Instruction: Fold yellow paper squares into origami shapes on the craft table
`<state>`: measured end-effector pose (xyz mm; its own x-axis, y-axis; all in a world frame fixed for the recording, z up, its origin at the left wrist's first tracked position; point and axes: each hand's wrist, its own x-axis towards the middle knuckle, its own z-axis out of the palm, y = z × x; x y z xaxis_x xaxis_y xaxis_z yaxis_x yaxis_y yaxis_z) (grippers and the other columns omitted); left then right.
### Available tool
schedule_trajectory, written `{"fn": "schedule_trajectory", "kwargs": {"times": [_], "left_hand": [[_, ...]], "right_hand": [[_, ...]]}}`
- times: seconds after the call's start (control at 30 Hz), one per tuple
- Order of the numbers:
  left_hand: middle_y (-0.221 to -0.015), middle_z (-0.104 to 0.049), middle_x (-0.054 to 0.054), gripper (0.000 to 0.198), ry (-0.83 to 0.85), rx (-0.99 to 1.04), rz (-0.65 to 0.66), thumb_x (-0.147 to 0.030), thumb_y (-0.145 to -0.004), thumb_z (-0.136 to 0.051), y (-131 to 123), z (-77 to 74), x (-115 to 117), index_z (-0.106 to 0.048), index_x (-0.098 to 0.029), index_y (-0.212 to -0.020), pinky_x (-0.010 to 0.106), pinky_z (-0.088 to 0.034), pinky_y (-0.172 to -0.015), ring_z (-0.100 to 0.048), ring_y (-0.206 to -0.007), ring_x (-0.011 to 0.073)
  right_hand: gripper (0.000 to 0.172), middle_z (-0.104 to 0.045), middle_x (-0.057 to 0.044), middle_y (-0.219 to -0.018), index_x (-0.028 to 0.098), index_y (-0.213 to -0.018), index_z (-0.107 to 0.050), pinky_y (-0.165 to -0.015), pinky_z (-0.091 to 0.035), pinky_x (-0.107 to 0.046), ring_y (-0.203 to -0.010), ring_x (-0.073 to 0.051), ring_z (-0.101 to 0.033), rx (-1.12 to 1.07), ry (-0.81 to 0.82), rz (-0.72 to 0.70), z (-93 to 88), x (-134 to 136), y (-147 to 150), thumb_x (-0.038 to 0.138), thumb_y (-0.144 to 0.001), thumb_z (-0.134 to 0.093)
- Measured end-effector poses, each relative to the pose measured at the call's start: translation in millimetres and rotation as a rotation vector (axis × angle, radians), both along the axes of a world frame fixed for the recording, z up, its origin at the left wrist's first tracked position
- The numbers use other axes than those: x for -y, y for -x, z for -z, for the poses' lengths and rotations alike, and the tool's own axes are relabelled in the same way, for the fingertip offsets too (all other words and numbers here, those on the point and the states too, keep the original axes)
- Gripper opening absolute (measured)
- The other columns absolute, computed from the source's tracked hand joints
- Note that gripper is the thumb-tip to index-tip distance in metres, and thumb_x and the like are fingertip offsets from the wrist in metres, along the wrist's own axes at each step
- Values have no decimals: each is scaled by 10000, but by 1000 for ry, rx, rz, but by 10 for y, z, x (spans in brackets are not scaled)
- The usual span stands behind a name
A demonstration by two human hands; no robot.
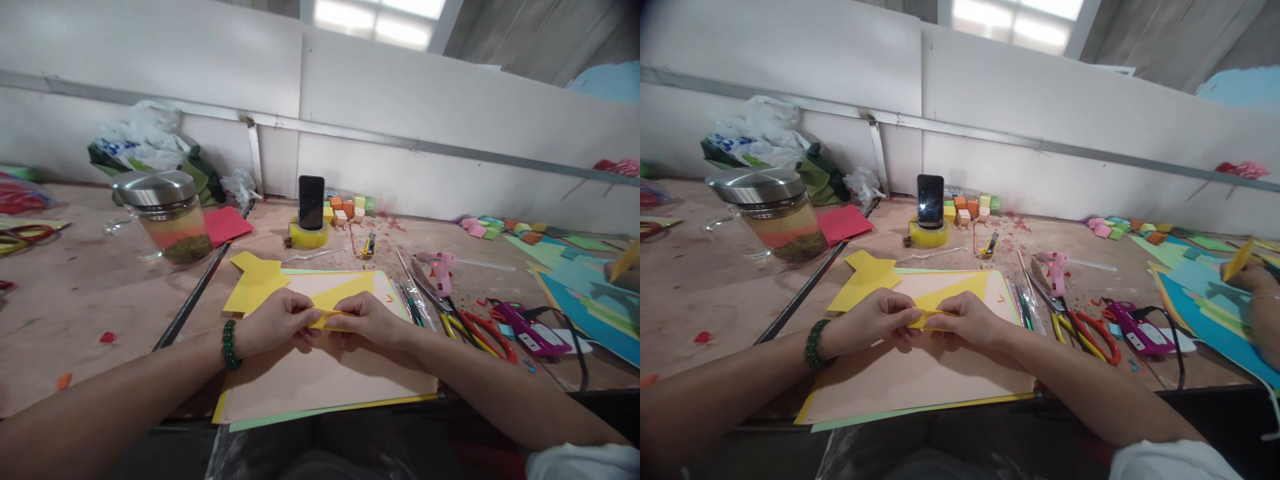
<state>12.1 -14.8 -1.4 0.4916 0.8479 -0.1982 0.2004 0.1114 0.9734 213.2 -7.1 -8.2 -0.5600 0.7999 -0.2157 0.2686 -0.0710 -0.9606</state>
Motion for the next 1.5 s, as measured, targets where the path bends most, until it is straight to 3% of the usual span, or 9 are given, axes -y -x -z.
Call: {"fn": "schedule_trajectory", "kwargs": {"times": [0.37, 0.73, 0.97, 1.33, 1.5], "left_hand": [[-596, -679, 28, 372, 65, 47, 23, -466, -682, -750, 1, 2, -3, -587, -137, -623, 190, -516, -477, -670, -502, 141], [-567, -652, 9, 350, 81, -38, 27, -447, -680, -744, -3, -38, 1, -596, -135, -621, 186, -488, -463, -674, -510, 150], [-551, -638, -3, 324, 92, -60, 32, -417, -663, -724, -27, -35, 14, -560, -147, -589, 182, -471, -456, -669, -498, 143], [-570, -667, 14, 305, 77, -105, 53, -411, -642, -744, -12, 17, -26, -593, -145, -654, 208, -486, -486, -686, -540, 171], [-617, -693, 22, 377, 123, -67, 37, -459, -592, -789, -1, -35, -23, -596, -142, -654, 219, -517, -492, -680, -527, 158]], "right_hand": [[381, -588, -5, -512, 142, -562, -600, -428, -398, -197, -456, -93, -522, 42, -75, 30, 45, 19, 12, 475, -713, -707], [246, -582, 3, -529, 143, -543, -618, -455, -355, -198, -504, -92, -487, 114, -222, 27, 41, 19, 11, 307, -723, -656], [220, -600, -5, -562, 146, -564, -618, -477, -419, -212, -512, -103, -524, 49, -9, 74, 41, 68, 54, 324, -680, -676], [255, -550, 33, -487, 151, -527, -560, -421, -365, -180, -452, -75, -493, 56, -21, 93, 16, 73, 64, 315, -651, -712], [407, -568, 23, -512, 139, -586, -586, -405, -376, -177, -430, -72, -511, -32, 78, 80, -30, 59, 38, 507, -652, -747]]}}
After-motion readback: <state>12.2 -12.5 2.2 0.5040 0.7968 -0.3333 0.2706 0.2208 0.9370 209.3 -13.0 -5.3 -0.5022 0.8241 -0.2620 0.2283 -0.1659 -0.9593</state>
